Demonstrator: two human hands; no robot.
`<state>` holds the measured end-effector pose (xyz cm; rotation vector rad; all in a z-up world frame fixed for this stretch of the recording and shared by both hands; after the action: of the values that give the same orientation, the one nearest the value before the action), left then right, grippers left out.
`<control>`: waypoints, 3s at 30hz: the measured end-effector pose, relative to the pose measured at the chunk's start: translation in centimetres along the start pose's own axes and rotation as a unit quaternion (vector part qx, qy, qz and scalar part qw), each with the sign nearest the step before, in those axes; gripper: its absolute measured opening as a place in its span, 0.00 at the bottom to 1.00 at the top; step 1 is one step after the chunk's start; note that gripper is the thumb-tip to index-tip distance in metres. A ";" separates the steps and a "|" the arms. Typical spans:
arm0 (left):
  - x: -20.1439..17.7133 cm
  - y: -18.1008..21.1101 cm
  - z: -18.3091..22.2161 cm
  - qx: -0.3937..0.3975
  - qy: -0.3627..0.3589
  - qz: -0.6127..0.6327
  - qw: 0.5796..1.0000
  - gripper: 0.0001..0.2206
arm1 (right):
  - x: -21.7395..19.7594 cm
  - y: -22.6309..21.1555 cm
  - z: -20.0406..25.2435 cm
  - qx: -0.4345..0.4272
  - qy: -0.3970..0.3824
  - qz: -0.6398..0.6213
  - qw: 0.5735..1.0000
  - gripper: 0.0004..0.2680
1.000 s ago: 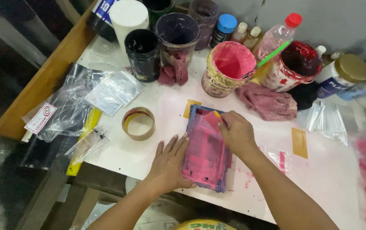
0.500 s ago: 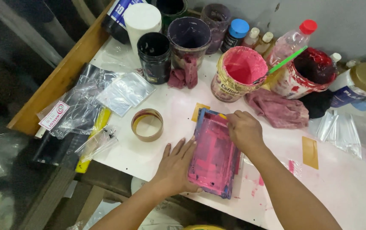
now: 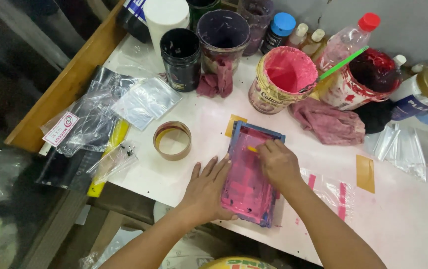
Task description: Cleaning ink from a screen printing frame and wiping down the work surface with a cloth and cleaning solution.
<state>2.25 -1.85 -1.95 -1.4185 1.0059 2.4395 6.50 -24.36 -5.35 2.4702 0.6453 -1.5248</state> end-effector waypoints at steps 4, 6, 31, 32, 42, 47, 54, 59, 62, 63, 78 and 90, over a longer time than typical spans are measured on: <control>0.1 -0.1 0.1 -0.001 0.003 0.009 1.000 0.61 | -2.5 -5.0 3.9 -0.017 -0.089 -0.030 0.995 0.02; 0.6 -0.4 0.0 0.021 0.033 0.014 0.999 0.63 | -3.6 -7.7 6.4 -0.049 -0.115 -0.074 0.989 0.06; -0.5 0.2 0.3 0.007 0.005 0.027 1.000 0.62 | 0.9 1.1 0.1 0.074 -0.040 -0.034 0.996 0.07; -0.4 0.1 0.2 0.010 0.014 0.023 1.000 0.62 | 0.3 0.8 -0.2 0.077 -0.023 -0.036 0.996 0.06; -0.5 0.2 0.2 0.005 0.006 0.031 0.999 0.63 | -0.4 2.0 -3.3 0.040 0.048 0.018 0.998 0.06; -0.2 0.0 0.0 0.001 0.004 0.017 1.000 0.63 | 2.6 4.1 -2.8 0.051 0.003 0.019 0.999 0.03; -0.4 0.3 0.1 -0.004 -0.012 0.010 1.000 0.63 | 2.3 3.1 -2.9 0.055 -0.015 0.024 0.998 0.03; 0.3 -0.3 -0.5 0.011 0.010 -0.003 1.000 0.64 | 1.6 2.4 -2.8 0.044 -0.009 0.052 0.998 0.03; 1.2 -0.4 0.2 0.005 0.011 0.001 1.000 0.65 | 1.4 2.0 -2.3 0.004 -0.023 0.046 0.999 0.04; 0.9 -0.6 -0.2 0.016 0.025 -0.004 1.000 0.65 | 1.2 2.4 -2.9 -0.019 -0.020 0.054 0.998 0.04; -1.9 0.9 0.6 0.005 -0.015 0.020 1.000 0.57 | 1.4 2.3 -2.2 0.005 0.001 0.033 0.999 0.06; 0.6 -0.4 -0.2 0.001 0.003 -0.007 1.000 0.64 | 1.8 2.2 -2.7 0.054 -0.017 0.010 0.998 0.02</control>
<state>2.21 -1.75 -2.73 -1.4269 0.9958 2.4258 10.33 -24.86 -5.87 2.5139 0.5461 -1.6310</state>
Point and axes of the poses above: each hand's wrist, its own z-axis away from the middle knuckle, its own x-axis out of the palm, y = z × x, the point moved 3 cm from there along -z, towards the middle knuckle, and after that the axes turned 2 degrees about x, right-handed, at the moved point
